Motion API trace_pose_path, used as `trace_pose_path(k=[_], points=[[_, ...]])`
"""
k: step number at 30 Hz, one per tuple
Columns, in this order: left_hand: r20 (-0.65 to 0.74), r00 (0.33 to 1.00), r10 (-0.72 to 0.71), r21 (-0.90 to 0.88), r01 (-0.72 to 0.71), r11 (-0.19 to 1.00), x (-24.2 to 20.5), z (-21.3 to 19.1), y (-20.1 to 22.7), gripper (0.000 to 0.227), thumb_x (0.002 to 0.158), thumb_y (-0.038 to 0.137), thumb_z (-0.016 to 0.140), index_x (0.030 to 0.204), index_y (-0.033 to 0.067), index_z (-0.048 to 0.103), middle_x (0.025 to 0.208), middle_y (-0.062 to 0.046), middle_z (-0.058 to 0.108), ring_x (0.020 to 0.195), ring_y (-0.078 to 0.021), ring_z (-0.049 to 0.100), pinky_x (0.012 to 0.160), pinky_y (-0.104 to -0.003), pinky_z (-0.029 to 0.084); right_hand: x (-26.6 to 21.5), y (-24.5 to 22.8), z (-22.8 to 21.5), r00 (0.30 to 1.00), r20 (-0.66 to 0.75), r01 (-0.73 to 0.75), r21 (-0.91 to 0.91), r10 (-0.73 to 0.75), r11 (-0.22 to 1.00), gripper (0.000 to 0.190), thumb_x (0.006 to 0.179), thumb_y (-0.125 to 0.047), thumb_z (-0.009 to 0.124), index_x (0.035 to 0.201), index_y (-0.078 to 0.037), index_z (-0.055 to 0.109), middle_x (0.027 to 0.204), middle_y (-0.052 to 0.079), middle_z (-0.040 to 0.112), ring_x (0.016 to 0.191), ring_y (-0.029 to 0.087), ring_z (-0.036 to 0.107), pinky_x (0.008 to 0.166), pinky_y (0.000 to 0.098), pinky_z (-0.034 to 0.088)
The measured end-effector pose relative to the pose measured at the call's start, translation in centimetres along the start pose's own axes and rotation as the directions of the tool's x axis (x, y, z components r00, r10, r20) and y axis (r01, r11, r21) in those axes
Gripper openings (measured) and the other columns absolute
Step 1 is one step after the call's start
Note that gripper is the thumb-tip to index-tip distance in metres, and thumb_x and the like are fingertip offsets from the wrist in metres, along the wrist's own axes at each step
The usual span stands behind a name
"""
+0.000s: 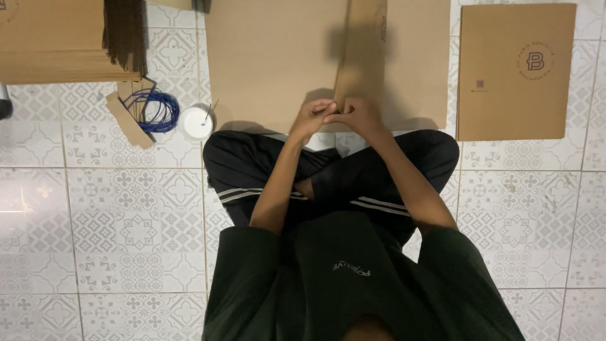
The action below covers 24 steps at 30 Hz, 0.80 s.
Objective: The person sits on the floor and folds a flat brown paper sheet into a package. They apply white glue along the fold edges using a small brush and press the flaps to seal the package. The person handles the paper sheet and a container of glue.
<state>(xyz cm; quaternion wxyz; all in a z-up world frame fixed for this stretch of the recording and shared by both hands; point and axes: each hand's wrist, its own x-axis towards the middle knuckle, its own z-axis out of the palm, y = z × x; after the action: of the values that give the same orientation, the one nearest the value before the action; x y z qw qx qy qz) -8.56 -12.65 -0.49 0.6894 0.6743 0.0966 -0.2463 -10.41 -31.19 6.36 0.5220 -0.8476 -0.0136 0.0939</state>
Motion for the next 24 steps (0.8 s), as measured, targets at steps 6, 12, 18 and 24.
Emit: trace_pose_path(k=[6, 12, 18, 24], points=[[-0.021, 1.000, 0.002, -0.189, -0.006, 0.982, -0.1, 1.2, 0.5, 0.027, 0.098, 0.017, 0.076, 0.120, 0.0014, 0.072, 0.115, -0.028, 0.070, 0.102, -0.0346, 0.071, 0.090, -0.044, 0.059, 0.0, 1.1, -1.7, 0.998, -0.045, -0.025, 0.248, 0.037, 0.968, 0.060, 0.079, -0.025, 0.101, 0.057, -0.012, 0.046, 0.049, 0.003, 0.053, 0.047, 0.010, 0.054, 0.045, 0.0221, 0.043], [-0.189, 0.981, 0.044, 0.041, -0.037, 0.999, -0.4, 0.5, 0.4, 0.017, 0.092, 0.021, 0.081, 0.105, 0.0116, 0.080, 0.098, -0.017, 0.075, 0.085, -0.0224, 0.071, 0.075, -0.036, 0.065, -1.7, 7.7, -8.9, 0.893, -0.449, -0.173, -0.279, 0.031, 0.945, 0.036, 0.085, -0.043, 0.092, 0.087, -0.018, 0.066, 0.074, 0.006, 0.070, 0.075, 0.032, 0.071, 0.071, 0.0444, 0.054], [-0.307, 0.934, 0.183, 0.345, -0.069, 0.936, -0.1, -1.2, -1.5, 0.017, 0.088, 0.020, 0.075, 0.096, 0.0053, 0.079, 0.088, -0.020, 0.074, 0.079, -0.0307, 0.074, 0.063, -0.042, 0.060, -3.3, 7.0, -14.6, 0.698, -0.706, -0.382, -0.508, -0.120, 0.772, 0.063, 0.075, -0.012, 0.091, 0.127, -0.022, 0.057, 0.127, 0.005, 0.048, 0.114, 0.035, 0.048, 0.088, 0.0558, 0.042], [-0.251, 0.868, 0.429, 0.534, -0.246, 0.809, -3.9, -3.9, 1.1, 0.019, 0.083, 0.015, 0.065, 0.074, -0.0016, 0.067, 0.058, -0.006, 0.061, 0.052, -0.0196, 0.053, 0.057, -0.031, 0.050, 0.7, 2.2, -9.5, 0.717, -0.480, 0.131, -0.619, -0.505, 0.774, 0.063, 0.085, -0.006, 0.066, 0.146, 0.000, 0.053, 0.142, 0.029, 0.053, 0.131, 0.048, 0.048, 0.108, 0.0572, 0.036]])
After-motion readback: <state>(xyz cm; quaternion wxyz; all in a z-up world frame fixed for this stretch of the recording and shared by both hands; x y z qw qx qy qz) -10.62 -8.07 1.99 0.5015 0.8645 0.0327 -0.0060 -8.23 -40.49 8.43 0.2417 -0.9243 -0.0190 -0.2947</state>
